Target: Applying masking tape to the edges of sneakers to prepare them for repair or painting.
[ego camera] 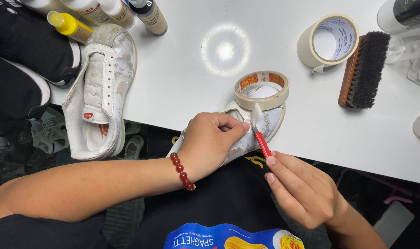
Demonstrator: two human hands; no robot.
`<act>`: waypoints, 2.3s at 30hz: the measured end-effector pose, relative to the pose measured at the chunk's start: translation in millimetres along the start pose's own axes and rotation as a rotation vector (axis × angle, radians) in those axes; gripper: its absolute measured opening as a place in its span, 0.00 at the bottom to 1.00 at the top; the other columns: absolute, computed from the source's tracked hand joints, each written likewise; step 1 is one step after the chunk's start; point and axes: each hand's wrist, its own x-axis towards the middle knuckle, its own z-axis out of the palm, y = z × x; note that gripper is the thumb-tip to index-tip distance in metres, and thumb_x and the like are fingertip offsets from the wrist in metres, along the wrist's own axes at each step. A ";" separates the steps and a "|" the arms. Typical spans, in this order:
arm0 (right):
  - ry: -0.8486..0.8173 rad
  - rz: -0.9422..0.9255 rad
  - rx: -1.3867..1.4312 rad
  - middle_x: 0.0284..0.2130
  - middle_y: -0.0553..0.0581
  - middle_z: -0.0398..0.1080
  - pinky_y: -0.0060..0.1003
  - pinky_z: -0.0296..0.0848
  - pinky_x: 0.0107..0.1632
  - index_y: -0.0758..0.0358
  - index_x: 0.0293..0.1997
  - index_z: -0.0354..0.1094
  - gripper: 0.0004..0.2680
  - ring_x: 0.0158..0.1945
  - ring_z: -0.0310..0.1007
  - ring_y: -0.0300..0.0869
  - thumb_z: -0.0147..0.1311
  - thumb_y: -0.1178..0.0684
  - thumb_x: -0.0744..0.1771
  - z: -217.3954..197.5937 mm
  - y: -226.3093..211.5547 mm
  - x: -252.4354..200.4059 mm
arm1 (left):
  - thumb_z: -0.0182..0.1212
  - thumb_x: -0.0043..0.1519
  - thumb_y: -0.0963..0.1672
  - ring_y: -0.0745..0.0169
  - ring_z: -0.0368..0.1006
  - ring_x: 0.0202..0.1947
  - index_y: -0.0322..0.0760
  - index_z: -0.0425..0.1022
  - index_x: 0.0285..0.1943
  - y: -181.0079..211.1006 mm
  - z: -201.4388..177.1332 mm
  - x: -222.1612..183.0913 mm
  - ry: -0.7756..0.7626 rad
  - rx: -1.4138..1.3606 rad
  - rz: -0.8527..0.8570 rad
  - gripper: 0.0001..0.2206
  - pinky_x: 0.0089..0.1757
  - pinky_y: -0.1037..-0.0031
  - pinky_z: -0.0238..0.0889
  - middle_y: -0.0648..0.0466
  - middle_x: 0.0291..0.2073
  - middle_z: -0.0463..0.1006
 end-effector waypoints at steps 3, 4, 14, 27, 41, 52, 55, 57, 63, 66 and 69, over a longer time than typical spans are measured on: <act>0.015 0.022 0.024 0.39 0.74 0.74 0.49 0.83 0.45 0.76 0.39 0.68 0.07 0.43 0.80 0.61 0.62 0.67 0.62 -1.7 0.6 -4.5 | 0.65 0.59 0.47 0.69 0.77 0.22 0.32 0.85 0.34 -2.7 1.1 0.5 0.011 0.002 0.002 0.12 0.28 0.76 0.69 0.52 0.23 0.84; 0.015 0.020 0.024 0.39 0.74 0.74 0.49 0.83 0.45 0.76 0.39 0.68 0.07 0.43 0.80 0.61 0.62 0.67 0.62 -1.3 0.9 -6.1 | 0.65 0.59 0.47 0.69 0.77 0.22 0.32 0.85 0.34 -1.3 0.2 0.9 0.012 0.001 0.003 0.12 0.28 0.76 0.69 0.52 0.23 0.84; 0.093 0.061 0.114 0.42 0.71 0.73 0.48 0.79 0.46 0.74 0.42 0.66 0.10 0.45 0.80 0.61 0.64 0.67 0.63 10.9 -3.9 -4.4 | 0.64 0.60 0.47 0.68 0.79 0.24 0.34 0.85 0.35 -0.5 1.8 0.3 -0.014 0.030 -0.013 0.11 0.29 0.76 0.71 0.51 0.25 0.85; 0.105 0.075 0.040 0.41 0.74 0.73 0.49 0.83 0.46 0.77 0.42 0.67 0.08 0.45 0.80 0.61 0.61 0.69 0.63 22.2 3.5 -1.9 | 0.63 0.60 0.47 0.68 0.80 0.24 0.34 0.85 0.35 2.2 -0.3 -0.8 0.003 0.014 -0.022 0.11 0.30 0.77 0.73 0.52 0.25 0.85; 0.106 0.083 0.049 0.41 0.73 0.74 0.48 0.80 0.46 0.75 0.43 0.66 0.09 0.46 0.80 0.60 0.63 0.68 0.63 20.0 3.4 -9.5 | 0.65 0.59 0.47 0.68 0.79 0.23 0.34 0.85 0.35 2.0 0.2 0.0 -0.017 0.024 -0.020 0.12 0.28 0.76 0.71 0.52 0.24 0.85; 0.107 0.083 0.045 0.41 0.73 0.73 0.48 0.81 0.46 0.76 0.44 0.65 0.10 0.45 0.80 0.60 0.63 0.68 0.63 18.2 6.0 -9.1 | 0.65 0.59 0.47 0.68 0.78 0.22 0.32 0.85 0.34 1.3 0.6 0.5 0.001 0.016 -0.010 0.12 0.28 0.76 0.70 0.51 0.23 0.85; 0.081 0.047 0.030 0.41 0.73 0.74 0.48 0.81 0.45 0.76 0.44 0.66 0.10 0.45 0.80 0.61 0.63 0.67 0.63 14.8 7.2 -12.6 | 0.65 0.59 0.47 0.69 0.78 0.22 0.33 0.85 0.35 1.4 0.0 1.0 -0.009 0.002 -0.011 0.11 0.28 0.77 0.70 0.51 0.23 0.85; 0.077 0.068 0.012 0.41 0.73 0.74 0.48 0.83 0.45 0.76 0.43 0.65 0.09 0.45 0.80 0.60 0.62 0.68 0.63 12.1 7.9 -15.0 | 0.65 0.59 0.47 0.69 0.78 0.22 0.33 0.85 0.35 1.8 -0.7 1.1 -0.001 -0.004 -0.024 0.11 0.28 0.77 0.70 0.51 0.24 0.85; 0.101 0.134 0.105 0.42 0.71 0.73 0.46 0.81 0.46 0.72 0.45 0.64 0.10 0.47 0.80 0.59 0.62 0.67 0.64 5.3 0.6 -9.0 | 0.64 0.60 0.47 0.68 0.78 0.22 0.32 0.85 0.35 4.3 1.1 -0.4 -0.014 0.034 -0.021 0.12 0.28 0.76 0.69 0.51 0.24 0.85; 0.266 0.301 0.139 0.40 0.69 0.72 0.45 0.83 0.44 0.70 0.44 0.62 0.08 0.44 0.80 0.57 0.59 0.65 0.66 6.4 -7.0 -21.6 | 0.65 0.59 0.47 0.67 0.78 0.24 0.31 0.85 0.35 -5.0 2.4 1.4 -0.016 0.011 0.010 0.12 0.30 0.75 0.69 0.50 0.25 0.85; 0.623 0.418 0.080 0.38 0.64 0.71 0.41 0.81 0.42 0.68 0.45 0.61 0.06 0.39 0.77 0.53 0.51 0.56 0.70 22.4 10.2 -38.9 | 0.64 0.60 0.47 0.68 0.79 0.25 0.33 0.85 0.37 0.9 -0.5 2.2 -0.040 0.026 -0.013 0.12 0.31 0.76 0.70 0.52 0.26 0.85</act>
